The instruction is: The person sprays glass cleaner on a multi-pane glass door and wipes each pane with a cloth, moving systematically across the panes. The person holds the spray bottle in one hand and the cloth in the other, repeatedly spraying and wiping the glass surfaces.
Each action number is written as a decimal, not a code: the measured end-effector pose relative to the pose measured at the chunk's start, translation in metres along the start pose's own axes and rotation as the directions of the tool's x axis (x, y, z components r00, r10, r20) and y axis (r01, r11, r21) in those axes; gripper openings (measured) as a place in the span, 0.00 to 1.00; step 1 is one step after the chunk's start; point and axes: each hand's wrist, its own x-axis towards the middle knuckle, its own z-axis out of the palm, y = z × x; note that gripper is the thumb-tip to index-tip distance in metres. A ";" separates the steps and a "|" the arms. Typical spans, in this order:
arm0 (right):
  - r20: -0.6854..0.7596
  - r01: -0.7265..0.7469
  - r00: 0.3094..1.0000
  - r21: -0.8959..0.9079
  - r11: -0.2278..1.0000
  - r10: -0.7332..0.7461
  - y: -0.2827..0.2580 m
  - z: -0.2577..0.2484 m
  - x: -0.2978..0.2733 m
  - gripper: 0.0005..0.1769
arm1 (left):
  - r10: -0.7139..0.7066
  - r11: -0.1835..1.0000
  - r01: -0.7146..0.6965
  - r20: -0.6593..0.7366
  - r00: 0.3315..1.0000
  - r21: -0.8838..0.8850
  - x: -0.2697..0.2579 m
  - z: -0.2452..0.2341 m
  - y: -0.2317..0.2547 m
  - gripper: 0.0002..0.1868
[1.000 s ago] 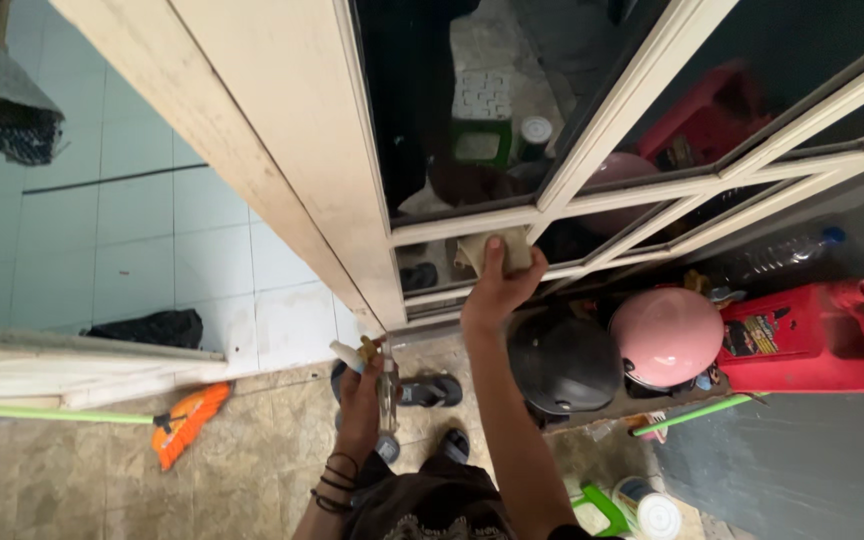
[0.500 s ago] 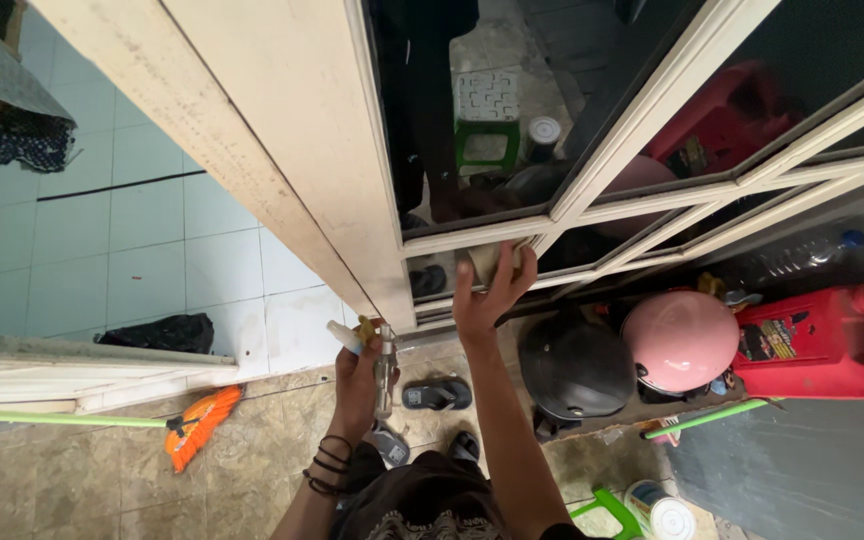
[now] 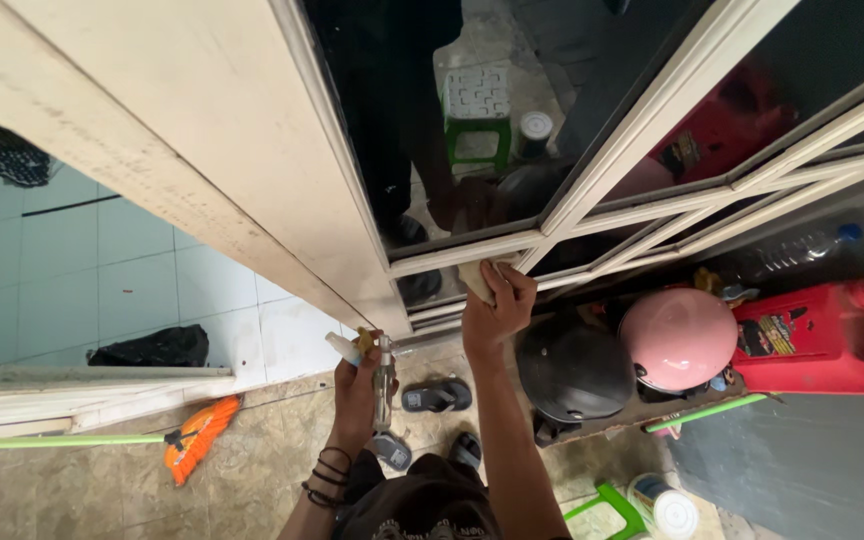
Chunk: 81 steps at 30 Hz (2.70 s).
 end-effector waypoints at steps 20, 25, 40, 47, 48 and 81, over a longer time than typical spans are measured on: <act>0.255 -0.139 0.955 -0.064 0.988 0.151 0.036 -0.039 -0.010 0.13 | -0.021 0.997 0.020 -0.005 1.000 -0.076 0.003 0.002 -0.035 0.20; 0.118 0.029 0.992 0.071 0.997 -0.037 0.021 -0.028 0.024 0.14 | 0.016 0.999 -0.018 -0.033 0.999 -0.045 -0.004 0.005 -0.035 0.22; 0.558 -0.243 0.764 -0.215 0.946 0.324 0.129 -0.038 -0.091 0.14 | -0.043 0.999 0.042 -0.051 0.998 -0.031 -0.016 0.001 -0.025 0.19; 0.320 -0.163 0.933 -0.028 0.986 0.163 0.046 -0.038 -0.022 0.11 | -0.023 0.997 0.021 -0.026 0.999 -0.071 -0.008 0.006 -0.030 0.20; 0.251 -0.137 0.959 0.014 0.990 0.129 0.031 -0.037 -0.009 0.12 | -0.014 0.997 0.012 -0.025 1.000 -0.080 -0.008 0.005 -0.033 0.20; 0.479 -0.235 0.843 -0.081 0.969 0.245 0.085 -0.035 -0.068 0.11 | 0.065 0.998 -0.063 -0.106 0.992 0.022 -0.018 -0.011 -0.003 0.19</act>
